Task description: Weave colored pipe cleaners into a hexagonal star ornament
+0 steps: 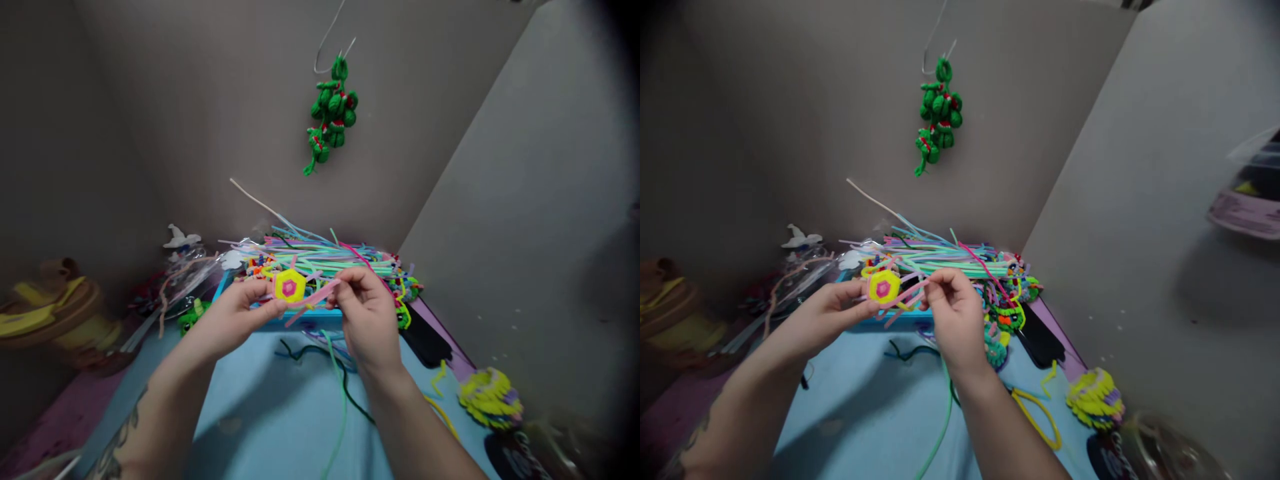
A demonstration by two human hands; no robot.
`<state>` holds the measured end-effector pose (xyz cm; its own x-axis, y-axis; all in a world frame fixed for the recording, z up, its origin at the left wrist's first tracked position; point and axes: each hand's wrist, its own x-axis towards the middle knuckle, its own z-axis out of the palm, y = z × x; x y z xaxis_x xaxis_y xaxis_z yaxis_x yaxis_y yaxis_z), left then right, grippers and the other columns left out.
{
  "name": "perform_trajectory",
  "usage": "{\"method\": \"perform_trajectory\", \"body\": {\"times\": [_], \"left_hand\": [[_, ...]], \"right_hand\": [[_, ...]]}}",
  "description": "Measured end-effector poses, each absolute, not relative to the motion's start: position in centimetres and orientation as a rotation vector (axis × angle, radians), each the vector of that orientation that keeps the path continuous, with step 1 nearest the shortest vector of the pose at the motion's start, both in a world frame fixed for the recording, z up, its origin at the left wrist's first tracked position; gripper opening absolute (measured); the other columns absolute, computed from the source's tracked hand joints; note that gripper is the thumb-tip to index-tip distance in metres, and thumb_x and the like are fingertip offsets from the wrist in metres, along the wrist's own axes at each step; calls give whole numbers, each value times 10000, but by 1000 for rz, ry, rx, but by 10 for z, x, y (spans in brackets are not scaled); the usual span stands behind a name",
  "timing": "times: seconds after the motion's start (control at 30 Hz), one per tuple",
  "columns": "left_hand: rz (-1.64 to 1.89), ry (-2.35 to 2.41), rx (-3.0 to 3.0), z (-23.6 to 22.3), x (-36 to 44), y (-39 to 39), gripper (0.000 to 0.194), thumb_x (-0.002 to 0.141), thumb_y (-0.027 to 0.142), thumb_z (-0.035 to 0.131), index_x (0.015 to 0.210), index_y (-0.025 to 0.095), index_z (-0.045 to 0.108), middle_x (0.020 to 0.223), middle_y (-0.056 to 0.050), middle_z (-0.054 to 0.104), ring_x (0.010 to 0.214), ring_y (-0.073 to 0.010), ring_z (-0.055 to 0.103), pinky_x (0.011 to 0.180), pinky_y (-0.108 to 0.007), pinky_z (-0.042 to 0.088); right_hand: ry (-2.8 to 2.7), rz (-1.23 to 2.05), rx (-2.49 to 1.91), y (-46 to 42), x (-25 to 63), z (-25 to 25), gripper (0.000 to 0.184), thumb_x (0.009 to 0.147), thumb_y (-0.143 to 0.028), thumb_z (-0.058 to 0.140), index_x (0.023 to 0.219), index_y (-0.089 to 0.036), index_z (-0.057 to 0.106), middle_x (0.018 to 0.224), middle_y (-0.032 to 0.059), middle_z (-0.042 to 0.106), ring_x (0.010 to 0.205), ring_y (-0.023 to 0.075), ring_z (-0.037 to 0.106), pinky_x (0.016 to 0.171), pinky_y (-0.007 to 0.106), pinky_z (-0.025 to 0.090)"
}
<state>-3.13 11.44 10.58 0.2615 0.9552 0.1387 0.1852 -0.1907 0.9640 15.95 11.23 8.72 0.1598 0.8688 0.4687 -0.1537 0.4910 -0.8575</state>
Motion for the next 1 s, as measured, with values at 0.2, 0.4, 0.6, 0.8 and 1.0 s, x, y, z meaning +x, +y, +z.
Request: {"method": "perform_trajectory", "body": {"times": [0.2, 0.4, 0.6, 0.8, 1.0], "left_hand": [[1129, 1053, 1625, 107, -21, 111, 137, 735, 316, 694, 769, 192, 740, 827, -63, 711, 800, -222, 634, 767, -315, 479], [1239, 1101, 1489, 99, -12, 113, 210, 726, 370, 713, 782, 168, 708, 760, -37, 692, 686, -166, 601, 633, -253, 440], [1468, 1059, 1226, 82, 6, 115, 252, 719, 398, 722, 724, 150, 675, 682, -4, 647, 630, -128, 556, 627, -237, 422], [1474, 1002, 1101, 70, 18, 115, 256, 766, 409, 681, 740, 154, 672, 717, -11, 662, 728, -152, 592, 743, -268, 449], [1450, 975, 999, 71, 20, 115, 262, 713, 405, 718, 719, 145, 683, 718, -21, 667, 725, -156, 591, 757, -286, 459]], "right_hand": [[-1305, 936, -858, 119, 157, 86, 95, 737, -249, 646, 730, -187, 574, 624, -34, 551, 542, 91, 494, 487, 197, 401], [-1539, 768, -936, 122, 166, 86, 82, 767, -216, 604, 735, -188, 673, 771, 19, 603, 703, 147, 558, 616, 259, 440], [-1610, 643, -994, 124, 159, 80, 246, 772, -158, 541, 972, -198, 679, 998, 66, 612, 865, 193, 587, 681, 298, 482], [-1565, 269, -1010, 124, 149, 67, 472, 782, -135, 557, 1241, -224, 494, 1057, 88, 595, 940, 221, 571, 804, 375, 482], [-1588, 17, -862, 122, 155, 68, 242, 824, -59, 467, 923, -241, 592, 918, 50, 570, 904, 208, 553, 785, 378, 471]]}}
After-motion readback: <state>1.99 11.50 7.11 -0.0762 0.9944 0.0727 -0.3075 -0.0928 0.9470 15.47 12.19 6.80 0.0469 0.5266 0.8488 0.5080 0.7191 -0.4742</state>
